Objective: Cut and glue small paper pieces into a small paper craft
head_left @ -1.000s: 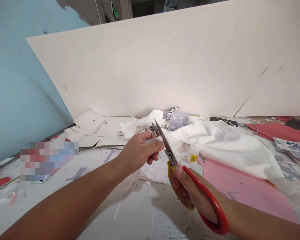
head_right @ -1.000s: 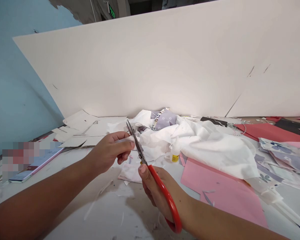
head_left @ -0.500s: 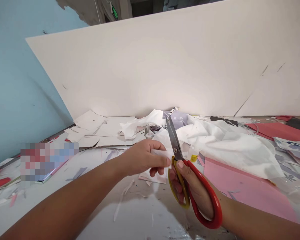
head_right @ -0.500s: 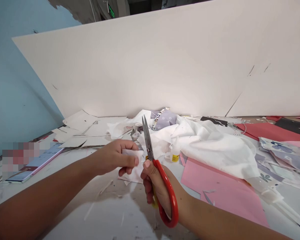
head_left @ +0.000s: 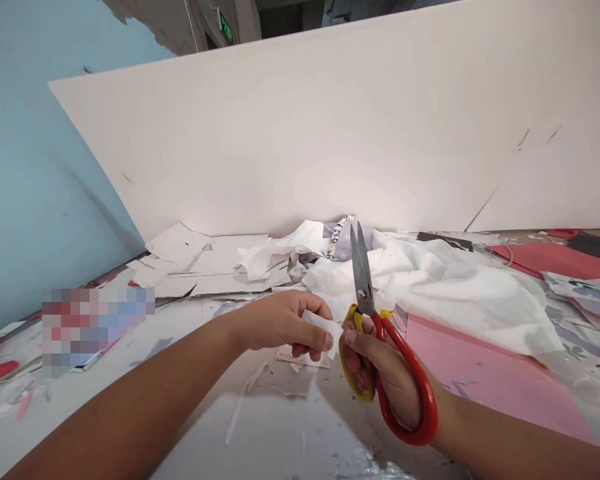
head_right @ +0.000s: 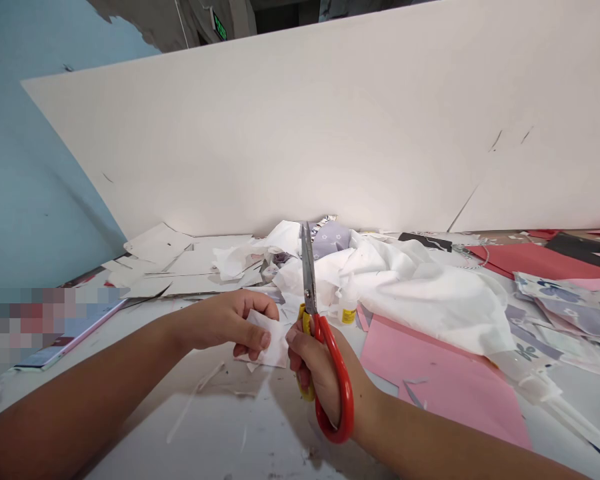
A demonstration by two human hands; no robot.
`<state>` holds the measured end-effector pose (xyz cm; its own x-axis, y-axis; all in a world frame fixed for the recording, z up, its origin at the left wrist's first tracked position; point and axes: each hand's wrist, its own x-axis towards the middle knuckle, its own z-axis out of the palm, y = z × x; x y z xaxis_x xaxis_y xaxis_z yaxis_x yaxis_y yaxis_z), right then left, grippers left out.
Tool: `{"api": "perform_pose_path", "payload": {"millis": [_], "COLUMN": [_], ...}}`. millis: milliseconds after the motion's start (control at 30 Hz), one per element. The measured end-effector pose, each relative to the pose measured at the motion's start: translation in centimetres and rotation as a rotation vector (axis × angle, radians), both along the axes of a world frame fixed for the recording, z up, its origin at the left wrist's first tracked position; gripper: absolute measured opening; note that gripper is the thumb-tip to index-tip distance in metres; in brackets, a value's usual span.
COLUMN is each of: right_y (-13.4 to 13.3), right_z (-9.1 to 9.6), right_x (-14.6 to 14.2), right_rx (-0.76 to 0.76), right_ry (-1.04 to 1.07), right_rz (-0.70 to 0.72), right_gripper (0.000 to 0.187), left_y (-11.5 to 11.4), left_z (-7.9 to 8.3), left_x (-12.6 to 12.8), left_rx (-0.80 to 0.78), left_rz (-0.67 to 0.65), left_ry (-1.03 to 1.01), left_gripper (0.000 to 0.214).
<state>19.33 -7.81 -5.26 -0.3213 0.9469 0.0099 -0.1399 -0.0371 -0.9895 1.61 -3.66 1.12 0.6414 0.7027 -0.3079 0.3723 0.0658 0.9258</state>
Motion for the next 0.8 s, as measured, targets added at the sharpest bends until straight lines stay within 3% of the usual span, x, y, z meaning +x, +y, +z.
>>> {"api": "perform_pose_path", "payload": {"millis": [100, 267, 367, 533, 700, 800], "right_y": [0.1, -0.3, -0.5, 0.0, 0.3, 0.3], "right_z": [-0.1, 0.4, 0.4, -0.6, -0.9, -0.8], "right_x": [0.0, 0.1, 0.1, 0.1, -0.2, -0.3], "right_rx": [-0.039, -0.086, -0.076, -0.088, -0.142, -0.167], "right_ry": [0.021, -0.091, -0.178, -0.105, -0.054, -0.080], "right_rz": [-0.003, 0.037, 0.027, -0.017, -0.114, -0.134], "right_gripper": [0.034, 0.016, 0.021, 0.026, 0.025, 0.024], "left_y": [0.2, 0.2, 0.5, 0.9, -0.4, -1.0], "left_z": [-0.3, -0.7, -1.4, -3.6, -4.9, -5.1], "left_x": [0.0, 0.1, 0.1, 0.8, 2.4, 2.8], "left_rx": [-0.037, -0.047, -0.067, -0.183, -0.151, -0.140], "left_rz": [-0.030, -0.057, 0.000, 0.099, 0.091, 0.225], "left_ry": [0.014, 0.052, -0.074, -0.430, -0.547, -0.493], "left_gripper": [0.023, 0.024, 0.025, 0.041, 0.043, 0.026]}}
